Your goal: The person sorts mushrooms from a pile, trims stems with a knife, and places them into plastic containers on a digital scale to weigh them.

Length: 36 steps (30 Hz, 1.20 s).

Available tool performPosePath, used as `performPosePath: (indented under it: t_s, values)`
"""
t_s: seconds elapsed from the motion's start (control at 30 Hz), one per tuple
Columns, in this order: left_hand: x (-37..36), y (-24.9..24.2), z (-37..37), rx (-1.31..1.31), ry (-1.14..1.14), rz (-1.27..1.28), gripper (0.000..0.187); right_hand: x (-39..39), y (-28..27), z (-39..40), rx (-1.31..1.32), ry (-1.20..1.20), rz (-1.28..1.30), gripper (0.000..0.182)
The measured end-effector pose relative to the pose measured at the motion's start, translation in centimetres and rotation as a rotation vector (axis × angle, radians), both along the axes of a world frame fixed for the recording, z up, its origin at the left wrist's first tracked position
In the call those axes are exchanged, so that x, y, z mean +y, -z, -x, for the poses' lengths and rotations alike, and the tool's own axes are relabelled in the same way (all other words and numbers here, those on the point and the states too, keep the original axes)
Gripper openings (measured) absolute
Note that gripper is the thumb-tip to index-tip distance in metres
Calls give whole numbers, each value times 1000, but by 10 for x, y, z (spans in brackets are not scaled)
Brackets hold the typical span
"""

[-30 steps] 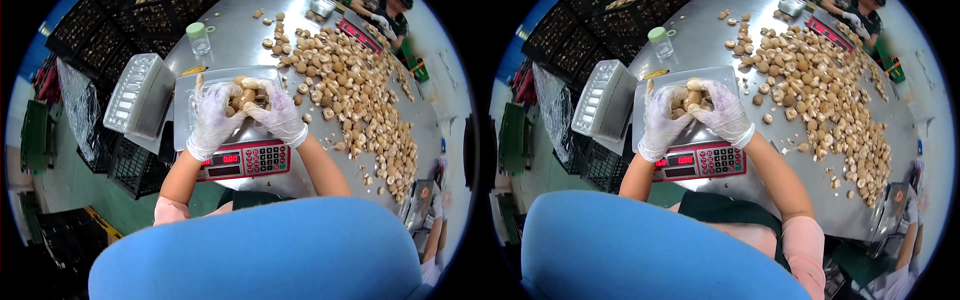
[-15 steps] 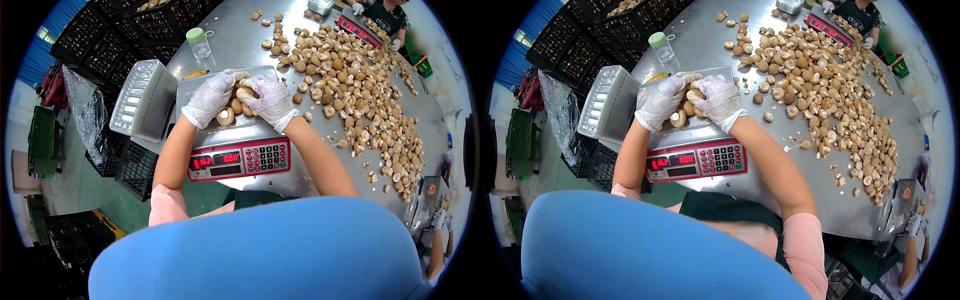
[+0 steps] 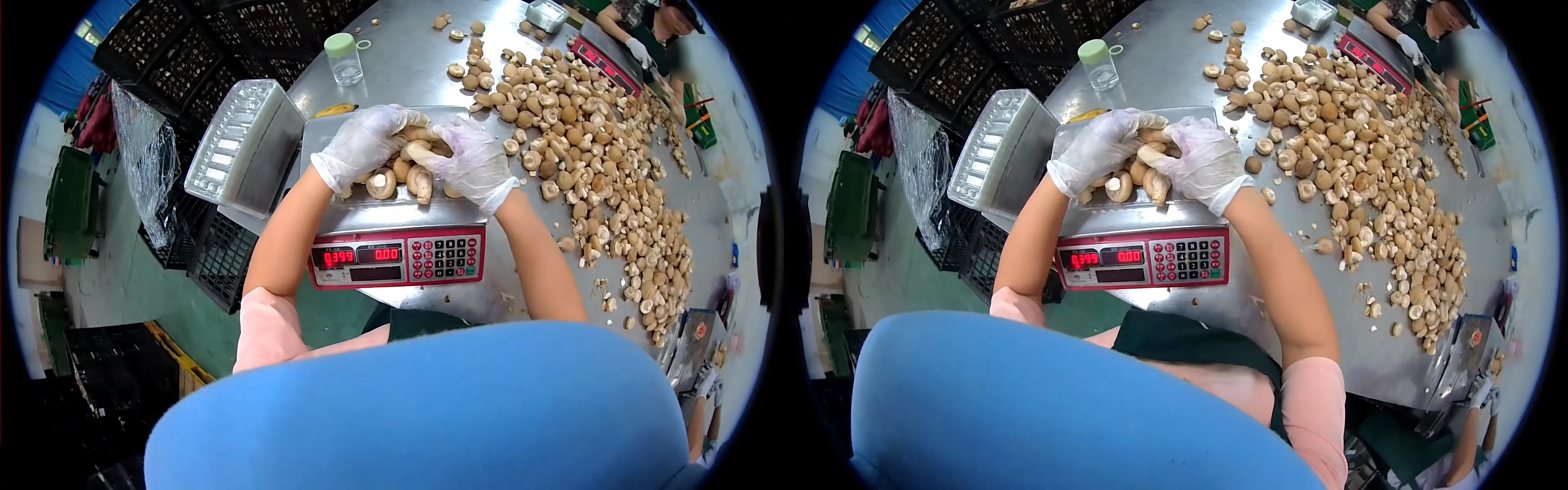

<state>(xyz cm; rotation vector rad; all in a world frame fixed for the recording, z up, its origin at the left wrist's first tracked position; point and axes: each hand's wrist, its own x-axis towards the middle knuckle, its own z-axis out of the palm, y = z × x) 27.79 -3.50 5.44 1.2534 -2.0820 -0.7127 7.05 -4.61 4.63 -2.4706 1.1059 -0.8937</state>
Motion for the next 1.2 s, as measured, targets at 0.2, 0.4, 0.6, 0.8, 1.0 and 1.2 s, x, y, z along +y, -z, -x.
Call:
performPosePath:
  t_s: [0.2,0.4,0.6,0.8,1.0,1.2]
  values:
    - [-1,-5,6,189,17,-245,34,-6,21,2,32,-11,0,36]
    - [3,-9,-5,65,-99,-173,36,-6,-3,22,-124,-140,-281,39]
    - [8,-19,-20,214,-138,-80,38,-12,-7,15,-47,-141,-31,31]
    - [24,-23,-35,193,-175,-40,42,-9,4,3,161,-211,132,24]
    - [39,-20,-29,199,-147,-68,46,4,-19,24,32,-122,256,20]
    - [37,4,-19,23,-39,31,43,7,-7,33,42,-292,145,15]
